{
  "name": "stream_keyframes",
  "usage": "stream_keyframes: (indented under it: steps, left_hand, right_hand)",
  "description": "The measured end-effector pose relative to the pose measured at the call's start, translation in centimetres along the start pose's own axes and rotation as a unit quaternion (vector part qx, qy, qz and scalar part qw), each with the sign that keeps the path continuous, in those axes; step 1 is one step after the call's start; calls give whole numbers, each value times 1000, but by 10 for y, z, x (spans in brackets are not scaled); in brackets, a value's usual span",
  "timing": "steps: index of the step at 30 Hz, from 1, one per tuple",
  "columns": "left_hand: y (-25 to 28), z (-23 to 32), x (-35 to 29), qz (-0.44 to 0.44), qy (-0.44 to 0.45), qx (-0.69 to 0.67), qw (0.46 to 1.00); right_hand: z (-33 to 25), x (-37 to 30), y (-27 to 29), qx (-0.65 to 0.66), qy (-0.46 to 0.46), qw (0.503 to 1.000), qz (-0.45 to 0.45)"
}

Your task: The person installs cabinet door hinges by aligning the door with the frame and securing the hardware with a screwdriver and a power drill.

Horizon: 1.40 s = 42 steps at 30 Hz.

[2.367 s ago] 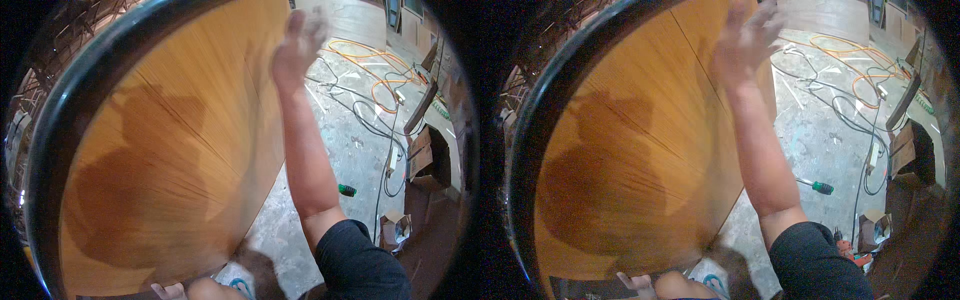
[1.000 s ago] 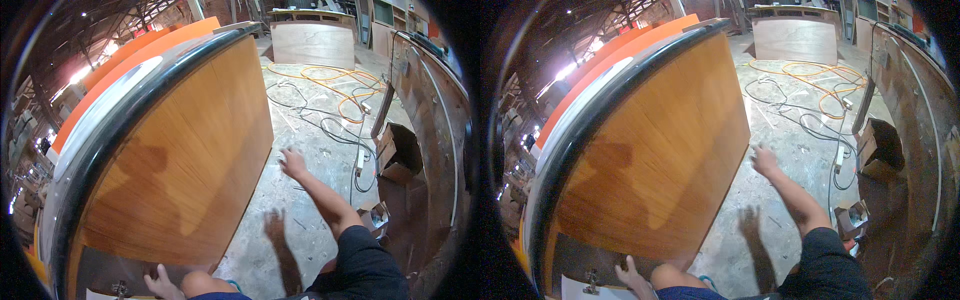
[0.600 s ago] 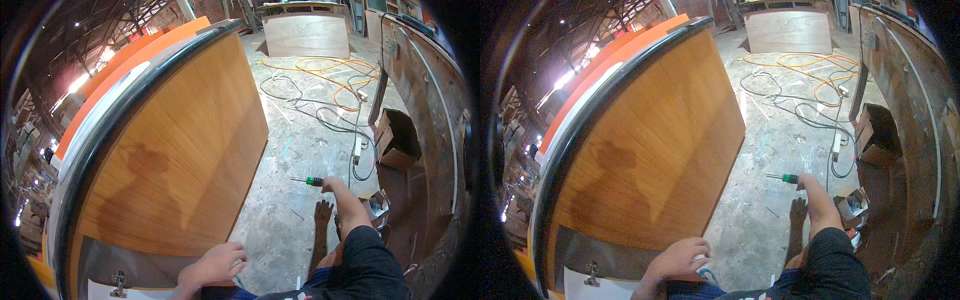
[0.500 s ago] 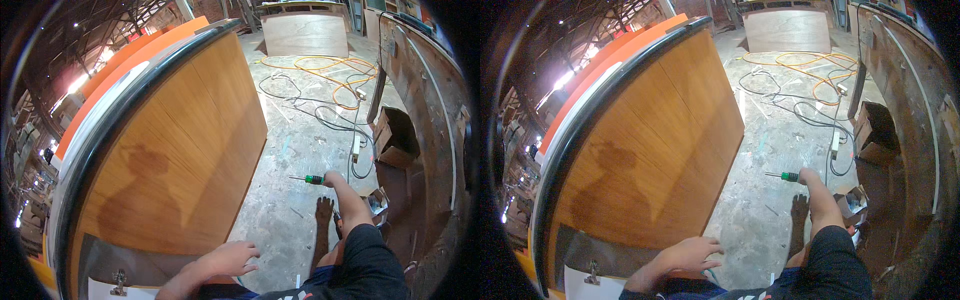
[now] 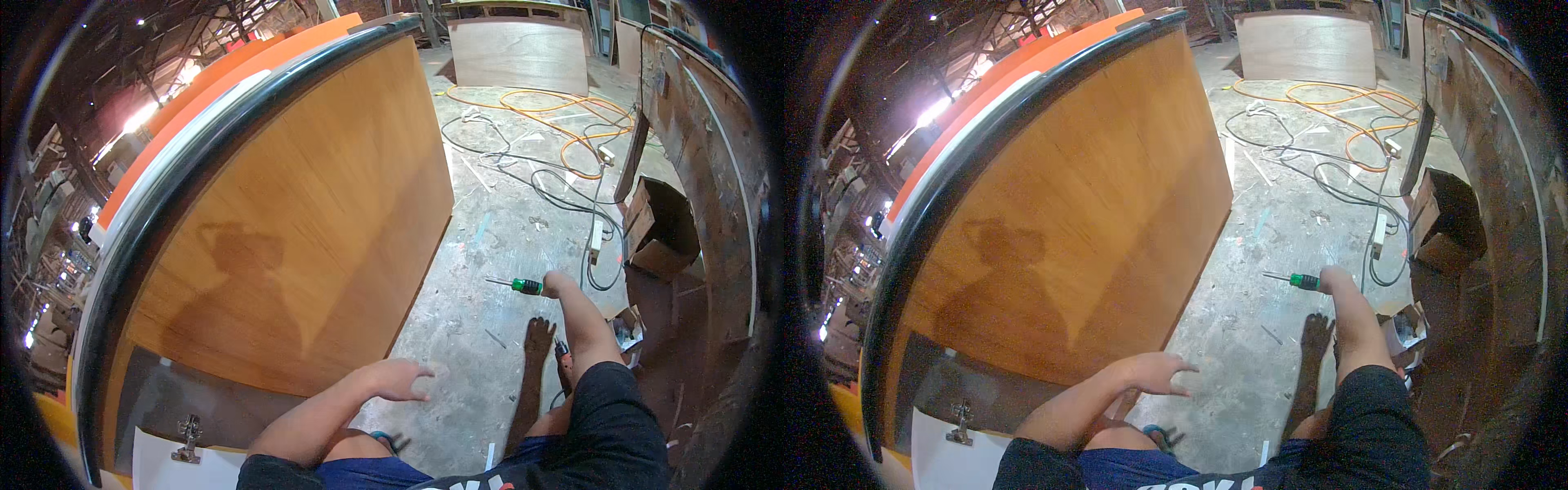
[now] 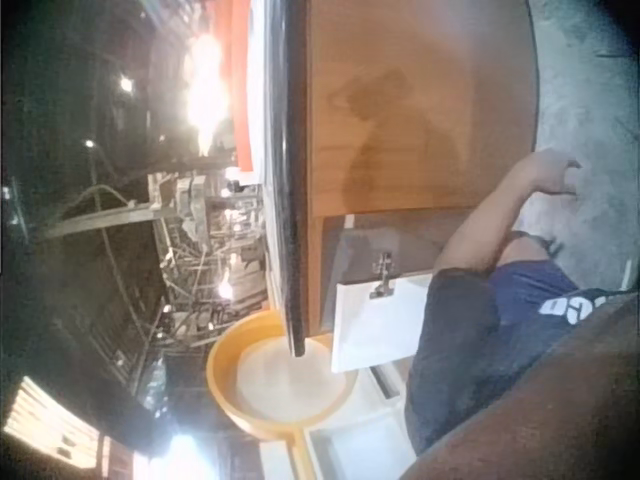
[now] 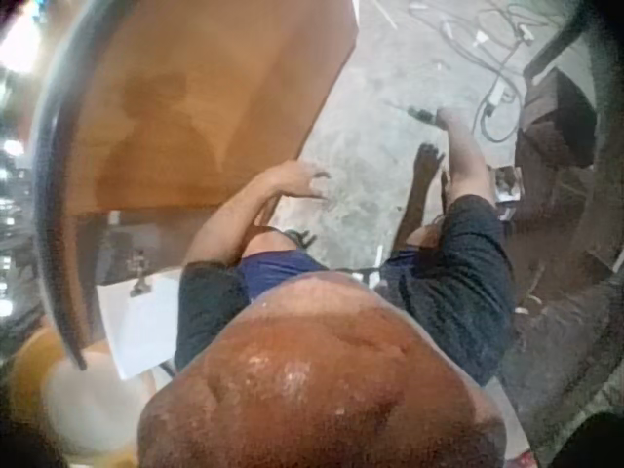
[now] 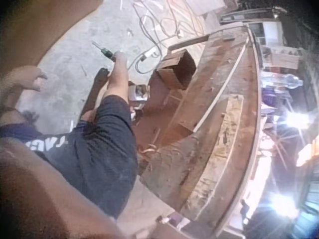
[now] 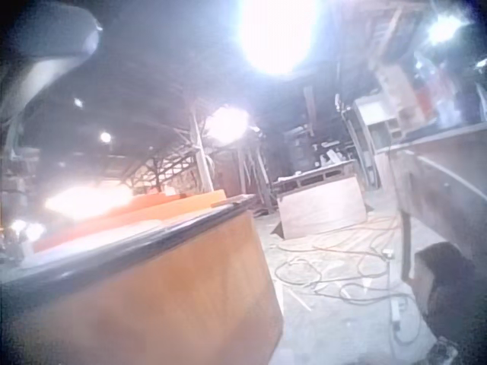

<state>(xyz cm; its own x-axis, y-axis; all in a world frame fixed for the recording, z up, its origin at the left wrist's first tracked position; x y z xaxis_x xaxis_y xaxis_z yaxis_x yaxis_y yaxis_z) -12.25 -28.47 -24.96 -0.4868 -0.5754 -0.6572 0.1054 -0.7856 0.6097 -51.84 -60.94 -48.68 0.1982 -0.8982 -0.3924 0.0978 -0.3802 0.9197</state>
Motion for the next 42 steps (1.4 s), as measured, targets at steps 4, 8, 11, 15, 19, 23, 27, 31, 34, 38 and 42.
stream_keyframes:
  steps: [4,8,11,15,19,23,27,31,34,38,42]
  left_hand:
    - [0,-17,-10,77,9,31,997]
    - [-1,-25,-14,63,-6,11,998]
    - [1,-18,-25,64,1,3,998]
    - [5,-8,-23,98,-10,12,995]
    - [8,-1,-28,215,-11,8,977]
    - [51,32,-25,473,-91,38,876]
    - [139,64,-43,602,-72,214,766]
    - [241,63,-40,666,-45,389,635]
    - [273,44,-30,655,-11,431,620]
    - [234,49,3,586,-38,310,748]
    - [136,73,-2,333,-33,185,924]
  right_hand:
    - [-26,-10,15,-5,10,1000,-15]
    - [-24,-9,14,13,14,1000,-8]
    - [-36,-10,12,-2,13,1000,-21]
    - [-22,3,4,23,-21,999,25]
    - [-61,1,0,49,19,999,-7]
    - [-47,5,6,25,45,998,-29]
    - [-57,1,11,50,44,997,-47]
    - [-40,-1,8,60,51,997,-25]
    - [-41,-5,-5,51,50,997,31]
    - [-44,-15,-35,55,70,975,206]
    - [-62,11,-50,31,73,957,280]
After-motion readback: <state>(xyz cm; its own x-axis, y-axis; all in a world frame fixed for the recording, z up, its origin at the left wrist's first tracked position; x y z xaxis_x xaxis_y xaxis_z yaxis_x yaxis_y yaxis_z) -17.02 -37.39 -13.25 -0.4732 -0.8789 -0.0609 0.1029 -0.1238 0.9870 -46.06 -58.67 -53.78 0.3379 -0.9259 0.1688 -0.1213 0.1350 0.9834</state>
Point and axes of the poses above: each hand's wrist, its own x-axis towards the middle knuckle, its own y-axis out of the back of the hand, z = x × y, the point moved 1 cm from there along x, towards the middle knuckle, and after that the axes turned 1 degree about -x, right-handed, at the moved point
